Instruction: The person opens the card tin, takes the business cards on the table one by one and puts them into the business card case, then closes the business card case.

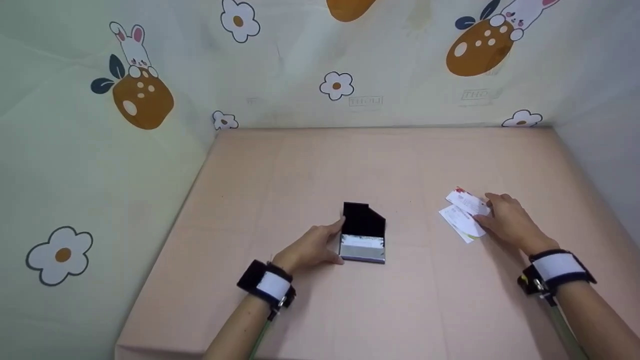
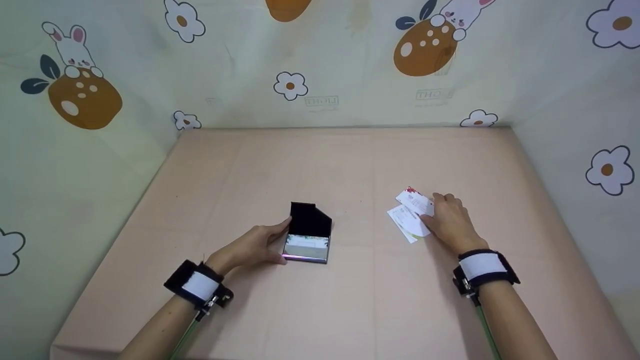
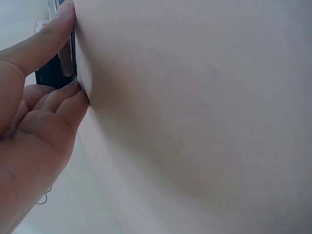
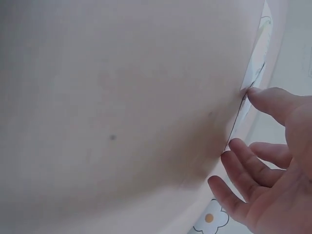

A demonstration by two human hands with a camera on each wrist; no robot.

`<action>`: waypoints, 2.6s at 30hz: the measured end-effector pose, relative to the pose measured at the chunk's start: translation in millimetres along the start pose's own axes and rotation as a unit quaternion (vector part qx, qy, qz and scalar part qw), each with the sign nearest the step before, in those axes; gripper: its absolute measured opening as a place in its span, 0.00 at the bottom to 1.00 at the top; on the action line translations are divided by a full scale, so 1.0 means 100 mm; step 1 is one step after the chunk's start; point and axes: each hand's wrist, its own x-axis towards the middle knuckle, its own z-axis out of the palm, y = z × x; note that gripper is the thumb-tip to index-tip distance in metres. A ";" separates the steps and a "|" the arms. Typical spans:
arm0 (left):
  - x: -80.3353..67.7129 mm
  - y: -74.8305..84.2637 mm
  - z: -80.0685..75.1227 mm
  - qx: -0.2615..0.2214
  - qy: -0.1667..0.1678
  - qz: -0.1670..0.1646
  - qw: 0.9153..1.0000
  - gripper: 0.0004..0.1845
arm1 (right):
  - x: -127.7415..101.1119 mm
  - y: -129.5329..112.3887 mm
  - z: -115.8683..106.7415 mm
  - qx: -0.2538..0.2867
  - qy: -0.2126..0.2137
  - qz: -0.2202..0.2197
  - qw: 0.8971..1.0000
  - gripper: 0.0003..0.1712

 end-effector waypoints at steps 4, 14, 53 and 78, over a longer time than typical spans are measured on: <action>-0.01 0.00 0.00 -0.001 0.002 -0.001 1.000 0.53 | 0.02 0.01 -0.01 0.018 -0.012 0.013 1.000 0.43; 0.01 0.00 0.00 0.003 0.003 -0.001 1.000 0.53 | 0.01 0.03 0.03 0.009 0.033 0.004 0.999 0.43; 0.00 0.02 0.00 -0.006 0.006 -0.025 1.000 0.53 | -0.23 -0.43 0.02 0.005 0.112 -0.102 0.988 0.37; -0.01 0.02 0.00 -0.010 0.001 -0.020 1.000 0.53 | -0.41 -0.93 0.28 -0.013 0.114 -0.202 0.973 0.36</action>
